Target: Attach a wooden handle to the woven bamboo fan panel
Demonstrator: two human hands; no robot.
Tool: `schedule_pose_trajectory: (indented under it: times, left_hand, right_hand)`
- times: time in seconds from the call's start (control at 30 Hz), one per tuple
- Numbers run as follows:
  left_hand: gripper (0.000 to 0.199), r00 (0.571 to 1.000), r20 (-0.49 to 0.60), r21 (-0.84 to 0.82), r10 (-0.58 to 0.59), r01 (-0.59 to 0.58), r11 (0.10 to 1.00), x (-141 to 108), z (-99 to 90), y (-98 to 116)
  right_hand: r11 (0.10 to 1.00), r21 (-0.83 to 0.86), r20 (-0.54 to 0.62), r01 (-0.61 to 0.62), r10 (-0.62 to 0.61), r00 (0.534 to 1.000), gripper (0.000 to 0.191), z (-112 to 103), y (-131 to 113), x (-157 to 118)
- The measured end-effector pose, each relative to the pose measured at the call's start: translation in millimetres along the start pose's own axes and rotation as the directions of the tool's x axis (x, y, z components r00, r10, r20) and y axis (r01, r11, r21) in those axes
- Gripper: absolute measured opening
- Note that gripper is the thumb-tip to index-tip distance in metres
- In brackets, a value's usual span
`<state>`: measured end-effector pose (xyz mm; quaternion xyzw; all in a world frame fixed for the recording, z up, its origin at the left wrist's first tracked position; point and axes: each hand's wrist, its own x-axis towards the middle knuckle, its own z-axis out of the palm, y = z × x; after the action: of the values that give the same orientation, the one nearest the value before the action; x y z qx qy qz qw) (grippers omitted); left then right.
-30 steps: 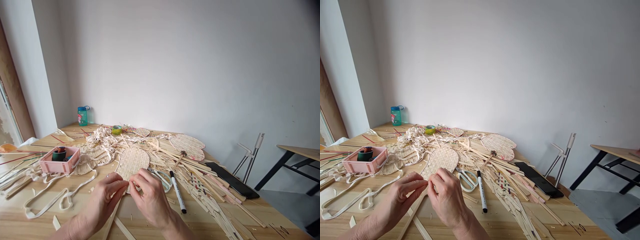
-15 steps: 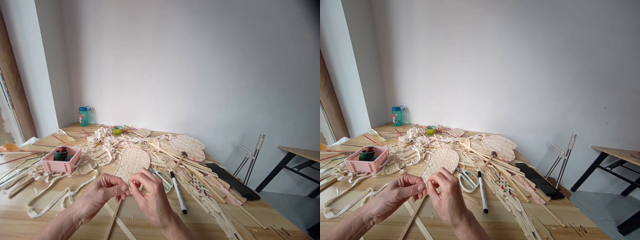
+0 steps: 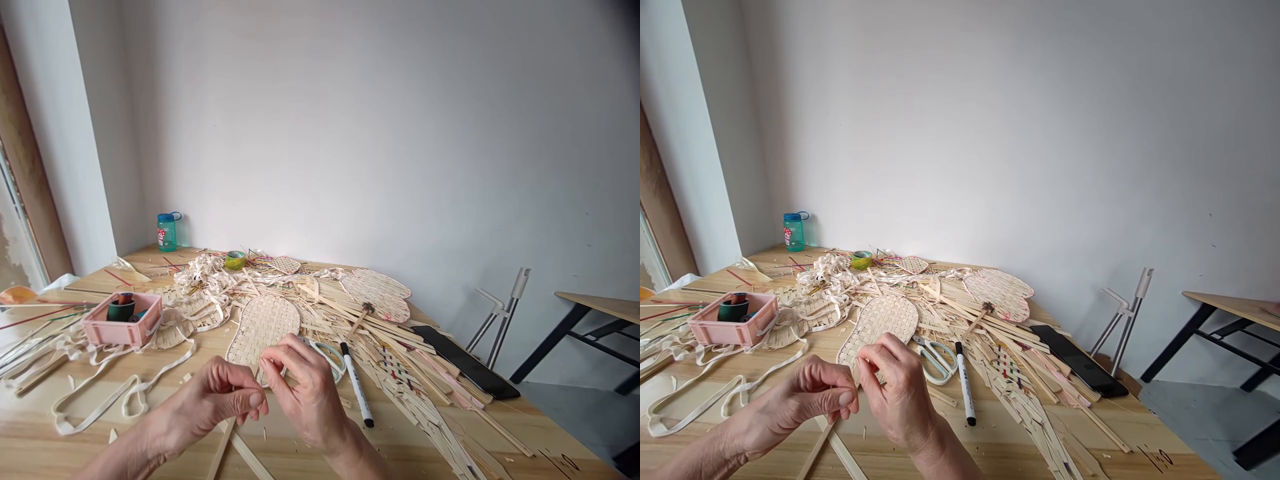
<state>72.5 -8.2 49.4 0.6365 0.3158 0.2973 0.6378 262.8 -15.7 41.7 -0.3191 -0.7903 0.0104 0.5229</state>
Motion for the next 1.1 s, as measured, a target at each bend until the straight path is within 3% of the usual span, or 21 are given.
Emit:
schedule_pose_trajectory:
  times: [0.3,0.7,1.1]
  left_hand:
    - [0.044,0.957,-0.284,-0.327,-0.05,-0.047,0.944,11,-10.4,-9]
    - [0.032,0.971,-0.24,-0.509,0.002,-0.127,0.852,8,-13.9,-2]
    - [0.032,0.953,-0.301,-0.49,0.032,-0.183,0.852,7,-11.2,0]
  right_hand:
    - [0.999,-0.001,0.005,0.033,-0.033,0.999,0.019,-5,0,4]
    - [0.994,-0.088,0.02,0.065,-0.063,0.998,0.019,-15,4,6]
    - [0.996,-0.052,0.057,0.07,-0.067,0.996,0.021,-7,-1,3]
